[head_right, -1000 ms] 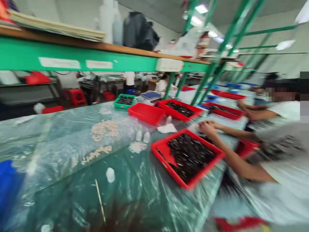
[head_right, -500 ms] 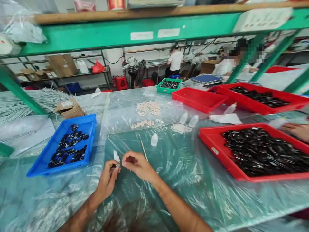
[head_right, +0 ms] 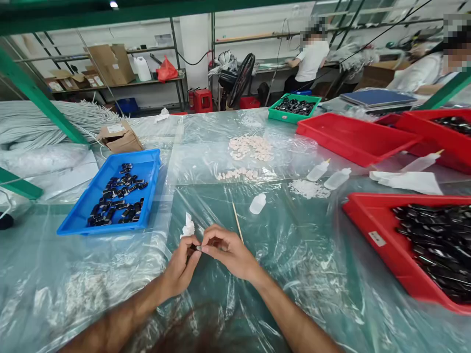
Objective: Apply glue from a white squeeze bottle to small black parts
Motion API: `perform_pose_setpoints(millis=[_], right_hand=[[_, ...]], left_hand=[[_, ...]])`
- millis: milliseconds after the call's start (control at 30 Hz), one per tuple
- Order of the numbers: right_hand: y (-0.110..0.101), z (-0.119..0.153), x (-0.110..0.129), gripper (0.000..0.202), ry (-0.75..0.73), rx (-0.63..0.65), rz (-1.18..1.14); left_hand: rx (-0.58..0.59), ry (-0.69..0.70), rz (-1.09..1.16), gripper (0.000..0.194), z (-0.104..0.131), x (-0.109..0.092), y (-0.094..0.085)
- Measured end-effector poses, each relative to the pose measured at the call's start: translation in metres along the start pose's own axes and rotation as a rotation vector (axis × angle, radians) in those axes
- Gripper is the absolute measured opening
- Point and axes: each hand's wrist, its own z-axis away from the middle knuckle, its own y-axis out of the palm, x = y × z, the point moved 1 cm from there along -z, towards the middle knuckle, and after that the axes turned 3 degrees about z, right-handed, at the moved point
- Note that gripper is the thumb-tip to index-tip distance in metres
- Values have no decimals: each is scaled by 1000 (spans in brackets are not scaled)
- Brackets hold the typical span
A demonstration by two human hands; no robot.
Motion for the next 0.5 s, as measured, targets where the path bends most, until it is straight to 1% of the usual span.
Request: perform_pose_setpoints(millis=[133, 300, 400, 500], right_hand=[[-2, 1, -4, 10, 50, 14, -28], [0, 2, -8, 11, 94, -7, -39], [0, 1, -10, 13, 99, -4, -52], [0, -3, -16, 15, 108, 14, -85]], left_hand=[[19, -4, 48, 8, -1, 1, 4], [-6, -21, 77, 8, -2, 2, 6], [-13, -26, 51, 9, -2, 1, 6], [-34, -48, -3, 12, -3, 5, 5]])
